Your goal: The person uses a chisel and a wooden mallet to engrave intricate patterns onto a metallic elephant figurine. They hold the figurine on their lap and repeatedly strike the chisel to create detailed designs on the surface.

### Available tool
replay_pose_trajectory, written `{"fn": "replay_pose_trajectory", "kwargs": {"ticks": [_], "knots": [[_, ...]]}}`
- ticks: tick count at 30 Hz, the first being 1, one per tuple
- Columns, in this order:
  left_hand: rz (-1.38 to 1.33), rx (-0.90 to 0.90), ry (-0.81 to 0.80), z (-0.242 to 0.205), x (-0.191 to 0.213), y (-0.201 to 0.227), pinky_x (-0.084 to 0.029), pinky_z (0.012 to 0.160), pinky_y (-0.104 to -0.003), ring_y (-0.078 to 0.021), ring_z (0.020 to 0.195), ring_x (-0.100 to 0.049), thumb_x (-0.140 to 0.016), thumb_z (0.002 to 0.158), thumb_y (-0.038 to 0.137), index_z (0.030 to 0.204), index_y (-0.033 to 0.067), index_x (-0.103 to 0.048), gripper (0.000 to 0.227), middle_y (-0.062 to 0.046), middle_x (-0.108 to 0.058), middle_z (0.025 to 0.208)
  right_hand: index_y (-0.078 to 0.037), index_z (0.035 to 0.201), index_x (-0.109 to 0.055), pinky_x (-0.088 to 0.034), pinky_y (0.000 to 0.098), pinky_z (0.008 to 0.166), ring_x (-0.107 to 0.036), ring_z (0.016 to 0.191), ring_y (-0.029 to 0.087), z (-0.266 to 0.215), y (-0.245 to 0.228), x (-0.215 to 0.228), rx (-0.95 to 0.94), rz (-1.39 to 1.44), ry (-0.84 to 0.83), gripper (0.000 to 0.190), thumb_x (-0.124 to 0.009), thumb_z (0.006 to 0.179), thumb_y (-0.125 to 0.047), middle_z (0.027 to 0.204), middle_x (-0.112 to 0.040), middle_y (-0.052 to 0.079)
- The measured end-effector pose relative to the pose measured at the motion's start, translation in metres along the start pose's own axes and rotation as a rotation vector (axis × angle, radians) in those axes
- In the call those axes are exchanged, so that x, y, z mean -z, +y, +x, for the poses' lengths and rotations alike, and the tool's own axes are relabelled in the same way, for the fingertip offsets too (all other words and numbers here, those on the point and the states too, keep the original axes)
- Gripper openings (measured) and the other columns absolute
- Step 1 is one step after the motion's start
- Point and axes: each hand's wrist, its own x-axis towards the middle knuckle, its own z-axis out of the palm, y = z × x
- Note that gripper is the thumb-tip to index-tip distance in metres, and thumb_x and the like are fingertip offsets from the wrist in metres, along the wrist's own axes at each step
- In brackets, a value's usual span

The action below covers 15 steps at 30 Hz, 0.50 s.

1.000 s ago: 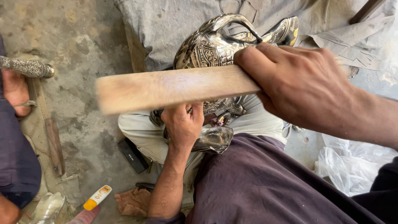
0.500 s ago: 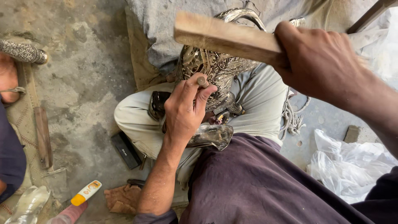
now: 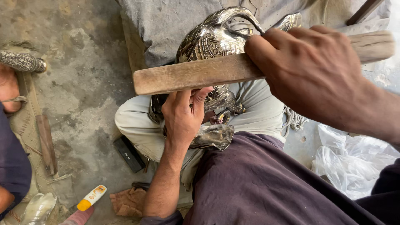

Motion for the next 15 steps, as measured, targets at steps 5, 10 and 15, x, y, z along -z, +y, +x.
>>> {"fn": "replay_pose_trajectory", "kwargs": {"ticks": [5, 10, 15], "knots": [[0.012, 0.004, -0.015, -0.007, -0.002, -0.007, -0.06, 0.065, -0.031, -0.0191, 0.079, -0.073, -0.066, 0.107, 0.022, 0.116, 0.0014, -0.066, 0.023, -0.009, -0.07, 0.092, -0.004, 0.107, -0.053, -0.046, 0.0316, 0.048, -0.052, 0.051, 0.015, 0.0, -0.012, 0.02, 0.024, 0.059, 0.004, 0.019, -0.059, 0.103, -0.023, 0.075, -0.061, 0.006], [-0.038, 0.025, 0.017, -0.007, -0.001, -0.002, -0.062, 0.066, -0.028, -0.0166, 0.081, -0.076, -0.068, 0.107, 0.027, 0.116, 0.0056, -0.066, 0.023, -0.008, -0.071, 0.099, -0.001, 0.102, -0.052, -0.042, 0.0329, 0.044, -0.049, 0.047, 0.015, 0.002, -0.013, 0.015, 0.016, 0.217, -0.022, 0.022, -0.059, 0.103, -0.022, 0.071, -0.056, 0.006], [-0.054, 0.008, 0.017, -0.002, 0.001, 0.001, -0.065, 0.072, -0.026, -0.0167, 0.089, -0.076, -0.065, 0.109, 0.029, 0.12, 0.0041, -0.065, 0.028, -0.009, -0.07, 0.105, -0.004, 0.102, -0.054, -0.044, 0.0315, 0.039, -0.049, 0.046, 0.014, -0.004, -0.001, -0.007, -0.039, 0.086, -0.094, 0.02, -0.058, 0.104, -0.023, 0.07, -0.059, 0.005]]}}
